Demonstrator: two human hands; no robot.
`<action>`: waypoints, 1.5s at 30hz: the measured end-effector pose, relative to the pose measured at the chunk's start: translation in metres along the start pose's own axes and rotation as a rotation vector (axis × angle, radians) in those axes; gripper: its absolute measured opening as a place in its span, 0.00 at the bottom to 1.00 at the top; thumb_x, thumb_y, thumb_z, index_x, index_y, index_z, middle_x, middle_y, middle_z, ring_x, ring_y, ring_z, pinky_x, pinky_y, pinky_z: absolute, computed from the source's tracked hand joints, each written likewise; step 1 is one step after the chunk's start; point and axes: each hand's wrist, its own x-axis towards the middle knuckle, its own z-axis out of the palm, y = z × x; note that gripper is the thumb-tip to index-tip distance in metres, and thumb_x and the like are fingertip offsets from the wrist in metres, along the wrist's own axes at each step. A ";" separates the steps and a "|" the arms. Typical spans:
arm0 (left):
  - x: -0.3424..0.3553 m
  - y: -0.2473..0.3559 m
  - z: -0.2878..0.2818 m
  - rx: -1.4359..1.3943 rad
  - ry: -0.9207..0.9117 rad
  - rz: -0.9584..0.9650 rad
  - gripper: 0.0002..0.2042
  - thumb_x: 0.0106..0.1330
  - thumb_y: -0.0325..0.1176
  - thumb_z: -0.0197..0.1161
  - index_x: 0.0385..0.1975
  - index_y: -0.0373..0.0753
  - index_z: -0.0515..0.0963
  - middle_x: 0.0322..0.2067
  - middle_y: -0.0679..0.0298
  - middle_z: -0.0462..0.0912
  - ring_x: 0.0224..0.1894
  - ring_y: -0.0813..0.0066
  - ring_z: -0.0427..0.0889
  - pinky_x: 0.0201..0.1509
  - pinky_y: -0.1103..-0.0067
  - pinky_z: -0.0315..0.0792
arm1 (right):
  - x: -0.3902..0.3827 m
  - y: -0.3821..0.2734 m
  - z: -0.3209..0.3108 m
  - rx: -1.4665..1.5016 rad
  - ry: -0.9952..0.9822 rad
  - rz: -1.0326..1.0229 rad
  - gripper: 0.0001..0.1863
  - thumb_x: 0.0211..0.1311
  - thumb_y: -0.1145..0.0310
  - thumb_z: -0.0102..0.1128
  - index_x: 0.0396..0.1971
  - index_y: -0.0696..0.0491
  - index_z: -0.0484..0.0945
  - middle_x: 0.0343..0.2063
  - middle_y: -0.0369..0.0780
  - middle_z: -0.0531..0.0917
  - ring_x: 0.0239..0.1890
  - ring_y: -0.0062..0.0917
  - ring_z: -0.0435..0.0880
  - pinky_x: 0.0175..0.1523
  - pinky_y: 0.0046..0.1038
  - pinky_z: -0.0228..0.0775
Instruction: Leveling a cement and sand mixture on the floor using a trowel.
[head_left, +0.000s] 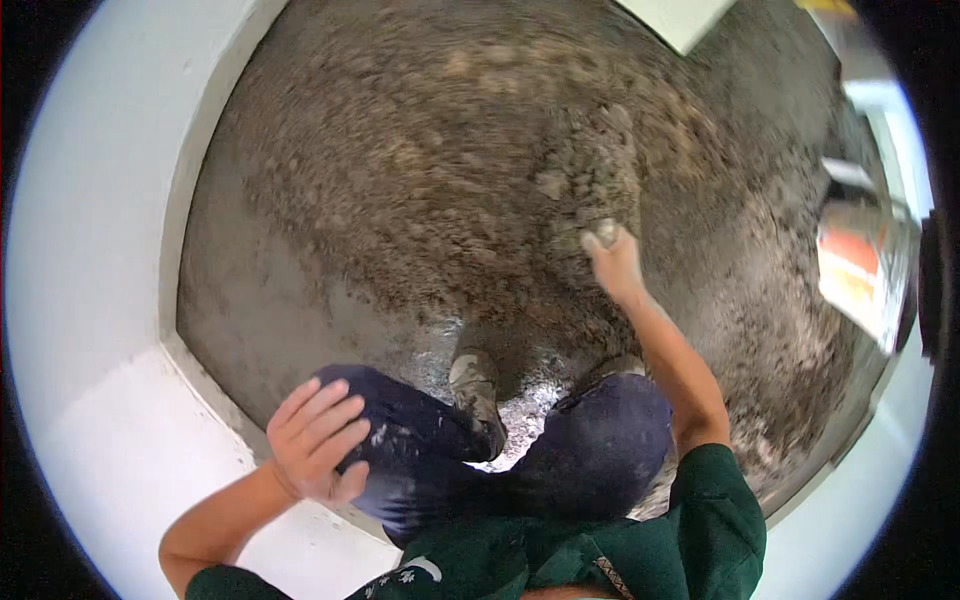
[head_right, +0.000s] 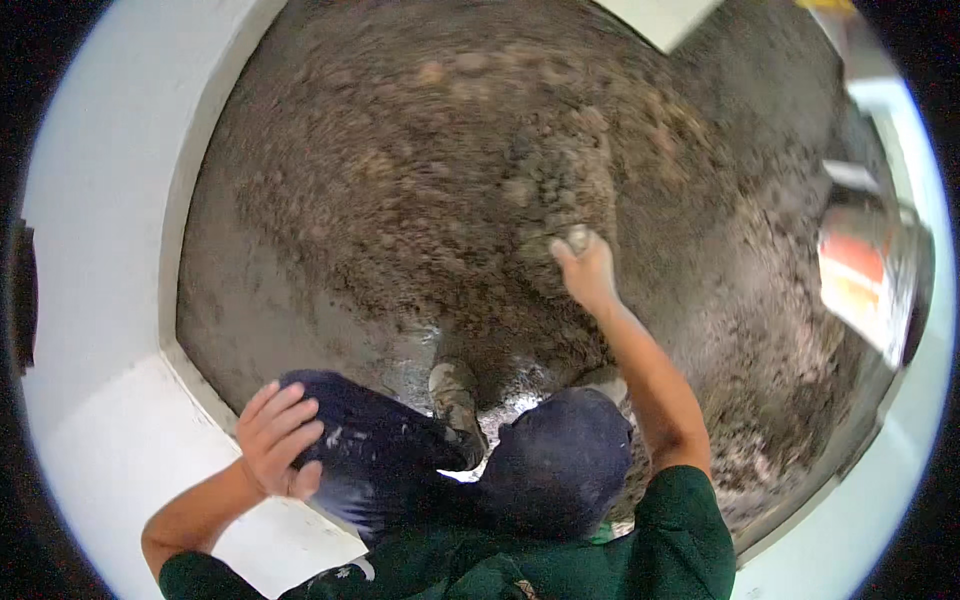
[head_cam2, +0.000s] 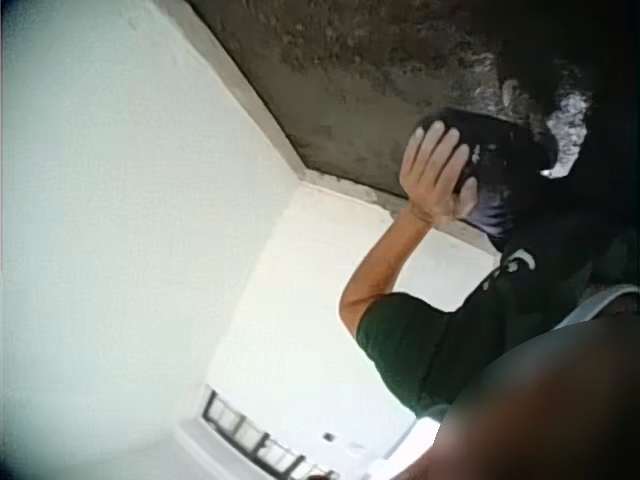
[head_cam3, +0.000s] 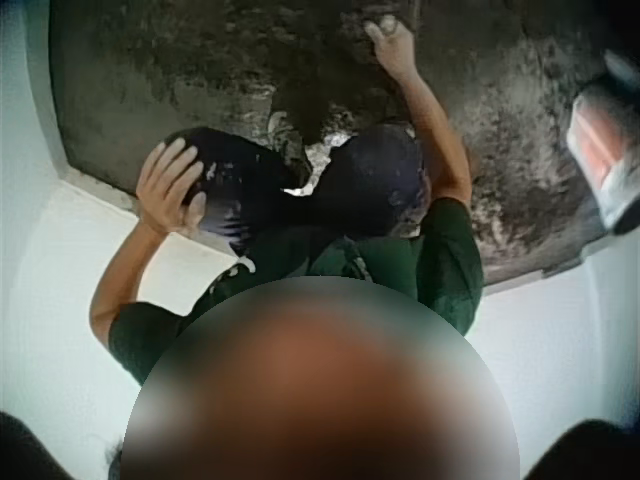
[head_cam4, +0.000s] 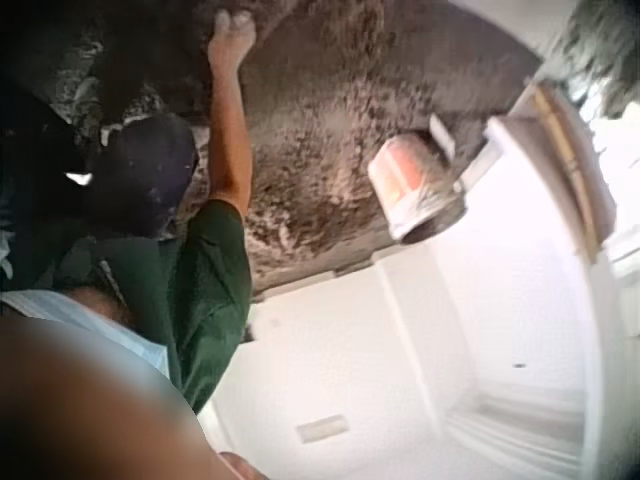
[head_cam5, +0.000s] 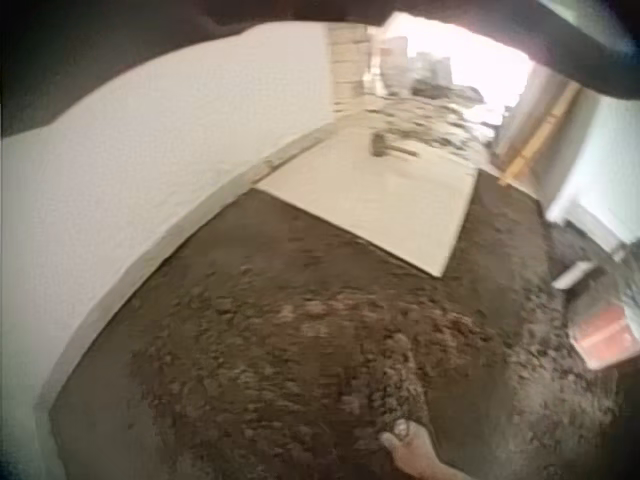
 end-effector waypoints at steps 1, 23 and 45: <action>-0.023 0.004 -0.002 0.007 0.016 -0.056 0.18 0.66 0.46 0.55 0.41 0.37 0.81 0.47 0.52 0.85 0.56 0.49 0.82 0.67 0.54 0.67 | 0.007 -0.023 0.026 0.000 -0.118 -0.023 0.26 0.60 0.53 0.71 0.40 0.64 0.77 0.34 0.53 0.84 0.40 0.49 0.84 0.46 0.41 0.74; 0.043 0.003 0.012 -0.389 0.617 -0.141 0.14 0.58 0.36 0.69 0.39 0.34 0.80 0.43 0.57 0.83 0.51 0.61 0.83 0.67 0.62 0.70 | 0.057 -0.438 0.083 -1.284 -0.552 -0.760 0.26 0.71 0.45 0.53 0.44 0.57 0.76 0.30 0.50 0.86 0.37 0.45 0.87 0.42 0.47 0.79; -0.052 0.023 0.014 -0.146 0.569 -0.869 0.10 0.62 0.37 0.64 0.34 0.36 0.84 0.39 0.56 0.87 0.47 0.56 0.87 0.58 0.62 0.77 | 0.052 -0.306 0.223 -1.286 -1.608 -1.006 0.32 0.70 0.38 0.49 0.35 0.58 0.79 0.28 0.52 0.84 0.34 0.51 0.84 0.43 0.51 0.77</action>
